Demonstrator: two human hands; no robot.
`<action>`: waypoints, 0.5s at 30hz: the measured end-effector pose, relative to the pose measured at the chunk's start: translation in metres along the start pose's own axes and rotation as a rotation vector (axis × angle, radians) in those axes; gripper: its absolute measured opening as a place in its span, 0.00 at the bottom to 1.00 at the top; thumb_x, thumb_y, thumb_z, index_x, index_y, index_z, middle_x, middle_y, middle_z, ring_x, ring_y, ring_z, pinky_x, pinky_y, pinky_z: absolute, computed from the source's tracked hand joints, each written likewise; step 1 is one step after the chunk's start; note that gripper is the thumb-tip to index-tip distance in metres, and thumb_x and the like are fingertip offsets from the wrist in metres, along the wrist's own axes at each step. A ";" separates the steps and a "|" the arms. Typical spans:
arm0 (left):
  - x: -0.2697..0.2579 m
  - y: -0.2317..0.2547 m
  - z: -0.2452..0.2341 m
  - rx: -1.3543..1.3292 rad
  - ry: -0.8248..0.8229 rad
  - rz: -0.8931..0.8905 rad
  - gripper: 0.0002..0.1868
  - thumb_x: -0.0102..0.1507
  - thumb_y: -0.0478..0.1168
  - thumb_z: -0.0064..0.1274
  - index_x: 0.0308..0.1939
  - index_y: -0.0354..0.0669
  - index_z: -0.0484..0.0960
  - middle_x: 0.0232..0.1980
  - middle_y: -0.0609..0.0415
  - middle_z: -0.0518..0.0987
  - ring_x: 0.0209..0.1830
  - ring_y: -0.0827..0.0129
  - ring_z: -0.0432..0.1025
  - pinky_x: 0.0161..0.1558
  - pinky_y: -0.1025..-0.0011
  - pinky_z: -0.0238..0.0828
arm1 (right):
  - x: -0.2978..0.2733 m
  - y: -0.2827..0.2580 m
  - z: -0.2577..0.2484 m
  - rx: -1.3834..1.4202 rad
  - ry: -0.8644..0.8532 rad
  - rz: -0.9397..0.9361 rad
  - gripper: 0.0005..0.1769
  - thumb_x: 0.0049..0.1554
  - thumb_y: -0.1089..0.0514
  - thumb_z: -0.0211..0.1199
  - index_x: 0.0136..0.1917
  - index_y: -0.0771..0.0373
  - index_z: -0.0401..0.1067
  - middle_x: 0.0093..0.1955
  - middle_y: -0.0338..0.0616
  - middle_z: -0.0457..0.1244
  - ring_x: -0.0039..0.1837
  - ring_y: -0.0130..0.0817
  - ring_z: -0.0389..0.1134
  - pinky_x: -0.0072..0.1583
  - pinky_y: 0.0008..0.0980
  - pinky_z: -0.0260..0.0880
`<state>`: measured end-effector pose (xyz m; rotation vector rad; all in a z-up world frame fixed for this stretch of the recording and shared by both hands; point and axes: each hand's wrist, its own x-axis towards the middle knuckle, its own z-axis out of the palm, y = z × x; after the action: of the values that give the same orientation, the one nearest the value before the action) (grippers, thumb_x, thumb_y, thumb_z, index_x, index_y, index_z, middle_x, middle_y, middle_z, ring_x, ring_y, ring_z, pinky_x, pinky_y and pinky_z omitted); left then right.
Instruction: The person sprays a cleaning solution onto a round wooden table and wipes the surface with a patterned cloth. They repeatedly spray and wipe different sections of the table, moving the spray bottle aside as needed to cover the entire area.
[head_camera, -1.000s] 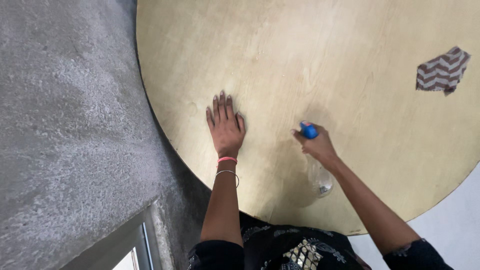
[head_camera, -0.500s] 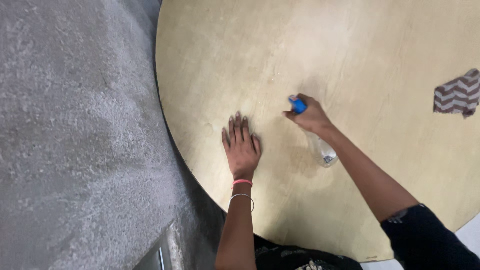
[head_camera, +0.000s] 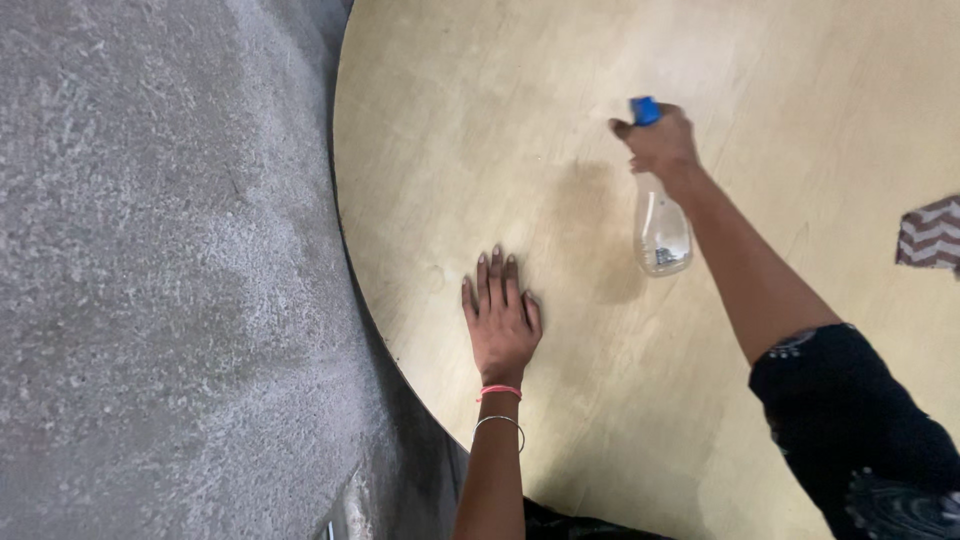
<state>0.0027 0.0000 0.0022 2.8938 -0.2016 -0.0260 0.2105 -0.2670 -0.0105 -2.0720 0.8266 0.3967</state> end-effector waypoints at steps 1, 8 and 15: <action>0.001 0.000 0.001 -0.006 -0.002 -0.002 0.31 0.66 0.46 0.40 0.73 0.41 0.67 0.81 0.51 0.58 0.82 0.58 0.49 0.78 0.49 0.40 | 0.002 0.021 -0.019 0.164 -0.051 -0.060 0.23 0.56 0.46 0.75 0.50 0.66 0.72 0.37 0.41 0.66 0.34 0.28 0.67 0.37 0.31 0.74; -0.002 0.002 0.002 0.017 0.029 0.012 0.31 0.66 0.46 0.40 0.73 0.41 0.66 0.81 0.51 0.59 0.82 0.58 0.50 0.79 0.50 0.40 | -0.038 0.131 -0.075 0.139 0.076 0.051 0.23 0.57 0.48 0.74 0.49 0.69 0.70 0.39 0.43 0.64 0.34 0.30 0.65 0.36 0.32 0.71; -0.008 0.000 0.007 0.035 0.079 0.041 0.30 0.69 0.47 0.40 0.74 0.40 0.65 0.82 0.51 0.58 0.83 0.59 0.49 0.79 0.50 0.39 | -0.158 0.175 -0.028 0.092 -0.062 0.034 0.21 0.54 0.49 0.72 0.55 0.61 0.74 0.33 0.41 0.64 0.31 0.28 0.63 0.35 0.33 0.66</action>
<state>-0.0051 -0.0005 -0.0049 2.9177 -0.2494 0.0994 -0.0252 -0.2980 -0.0133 -1.9528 0.8289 0.4317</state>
